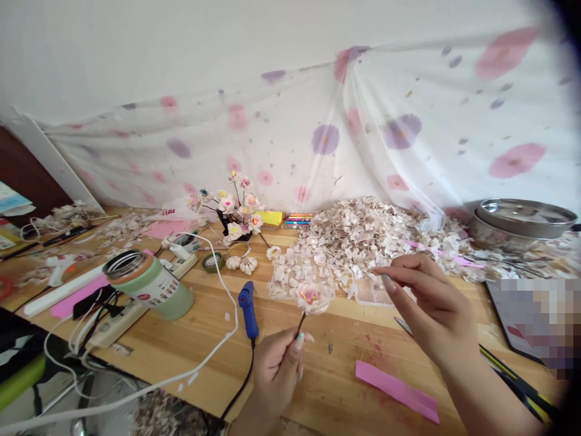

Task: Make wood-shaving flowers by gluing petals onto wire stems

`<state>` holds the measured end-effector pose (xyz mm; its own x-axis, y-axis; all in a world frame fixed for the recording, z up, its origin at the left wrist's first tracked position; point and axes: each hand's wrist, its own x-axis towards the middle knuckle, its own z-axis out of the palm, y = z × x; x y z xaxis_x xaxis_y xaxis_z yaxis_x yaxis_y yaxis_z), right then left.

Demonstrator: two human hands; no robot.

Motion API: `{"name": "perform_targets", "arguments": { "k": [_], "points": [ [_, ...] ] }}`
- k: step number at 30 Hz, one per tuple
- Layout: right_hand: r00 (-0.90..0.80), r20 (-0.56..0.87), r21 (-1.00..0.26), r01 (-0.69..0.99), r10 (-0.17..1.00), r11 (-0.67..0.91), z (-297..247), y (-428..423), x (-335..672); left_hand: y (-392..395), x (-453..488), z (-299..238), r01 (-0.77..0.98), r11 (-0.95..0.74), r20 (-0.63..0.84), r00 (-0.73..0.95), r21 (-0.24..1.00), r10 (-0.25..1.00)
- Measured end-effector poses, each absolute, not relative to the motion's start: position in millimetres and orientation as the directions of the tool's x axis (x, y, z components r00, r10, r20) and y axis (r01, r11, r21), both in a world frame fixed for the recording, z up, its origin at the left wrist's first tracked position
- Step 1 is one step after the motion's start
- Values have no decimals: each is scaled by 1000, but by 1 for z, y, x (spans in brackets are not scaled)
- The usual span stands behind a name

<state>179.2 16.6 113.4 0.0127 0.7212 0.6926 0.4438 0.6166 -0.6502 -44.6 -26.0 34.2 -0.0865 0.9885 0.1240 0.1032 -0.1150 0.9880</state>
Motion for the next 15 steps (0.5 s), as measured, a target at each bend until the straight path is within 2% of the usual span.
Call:
{"name": "perform_targets", "arguments": {
  "k": [5, 9, 11, 13, 15],
  "points": [
    [39, 710, -631, 479, 703, 611, 119, 16, 183, -31, -46, 40, 242, -122, 148, -91, 963, 985],
    [63, 708, -638, 485, 704, 598, 120, 15, 184, -30, -45, 42, 234, -127, 152, -91, 964, 984],
    [71, 710, -635, 495, 701, 593, 119, 16, 187, -27, -46, 39, 105, -67, 74, -66, 992, 995],
    [89, 713, -634, 504, 695, 586, 119, 16, 189, -25, -47, 35, -95, 55, -52, 35, 994, 998],
    [115, 712, -641, 508, 692, 575, 118, 17, 192, -23, -48, 31, -254, 155, -117, 158, 955, 980]
  ]
}}
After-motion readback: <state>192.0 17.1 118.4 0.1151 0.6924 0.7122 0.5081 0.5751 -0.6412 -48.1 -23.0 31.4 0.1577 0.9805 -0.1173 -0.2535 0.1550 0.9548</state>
